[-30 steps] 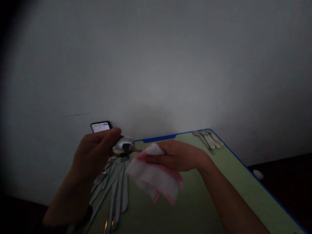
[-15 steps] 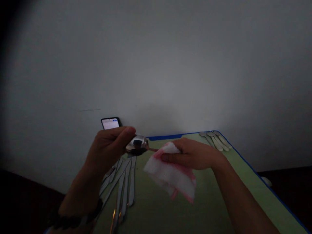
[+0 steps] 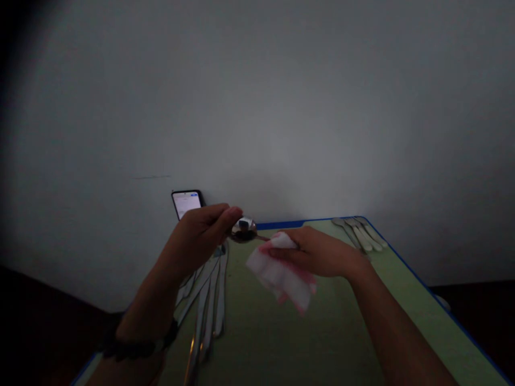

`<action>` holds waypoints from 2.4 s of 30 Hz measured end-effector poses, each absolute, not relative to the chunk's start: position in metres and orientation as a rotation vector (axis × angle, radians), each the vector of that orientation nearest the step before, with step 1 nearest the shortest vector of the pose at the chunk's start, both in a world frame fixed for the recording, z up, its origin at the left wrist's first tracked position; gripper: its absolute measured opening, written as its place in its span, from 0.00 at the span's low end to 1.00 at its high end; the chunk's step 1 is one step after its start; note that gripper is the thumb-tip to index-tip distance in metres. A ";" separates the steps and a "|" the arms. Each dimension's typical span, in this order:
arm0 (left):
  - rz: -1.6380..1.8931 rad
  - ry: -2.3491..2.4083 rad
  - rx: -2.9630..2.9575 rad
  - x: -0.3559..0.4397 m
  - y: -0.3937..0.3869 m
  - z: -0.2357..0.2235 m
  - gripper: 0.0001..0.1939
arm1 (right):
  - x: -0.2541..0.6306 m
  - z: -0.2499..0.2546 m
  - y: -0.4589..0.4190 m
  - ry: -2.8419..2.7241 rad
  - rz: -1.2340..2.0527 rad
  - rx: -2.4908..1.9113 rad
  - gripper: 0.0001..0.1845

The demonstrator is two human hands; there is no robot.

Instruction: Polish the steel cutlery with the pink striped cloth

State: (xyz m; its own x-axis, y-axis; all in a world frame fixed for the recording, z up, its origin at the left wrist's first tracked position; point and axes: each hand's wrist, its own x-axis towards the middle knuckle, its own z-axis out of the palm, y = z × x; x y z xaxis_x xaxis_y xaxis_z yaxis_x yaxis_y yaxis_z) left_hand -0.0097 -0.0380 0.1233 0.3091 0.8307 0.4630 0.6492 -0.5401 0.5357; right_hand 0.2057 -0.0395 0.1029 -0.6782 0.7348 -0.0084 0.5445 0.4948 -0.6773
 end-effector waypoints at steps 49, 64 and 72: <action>0.568 0.984 2.560 -0.013 -0.062 0.134 0.08 | 0.202 0.126 -0.055 -2.428 0.971 -0.976 0.17; 0.792 1.091 2.610 -0.021 -0.055 0.129 0.04 | 0.216 0.124 -0.052 -2.428 0.954 -1.030 0.17; 0.748 1.044 2.621 -0.018 -0.056 0.129 0.04 | 0.213 0.125 -0.052 -2.446 0.945 -1.026 0.18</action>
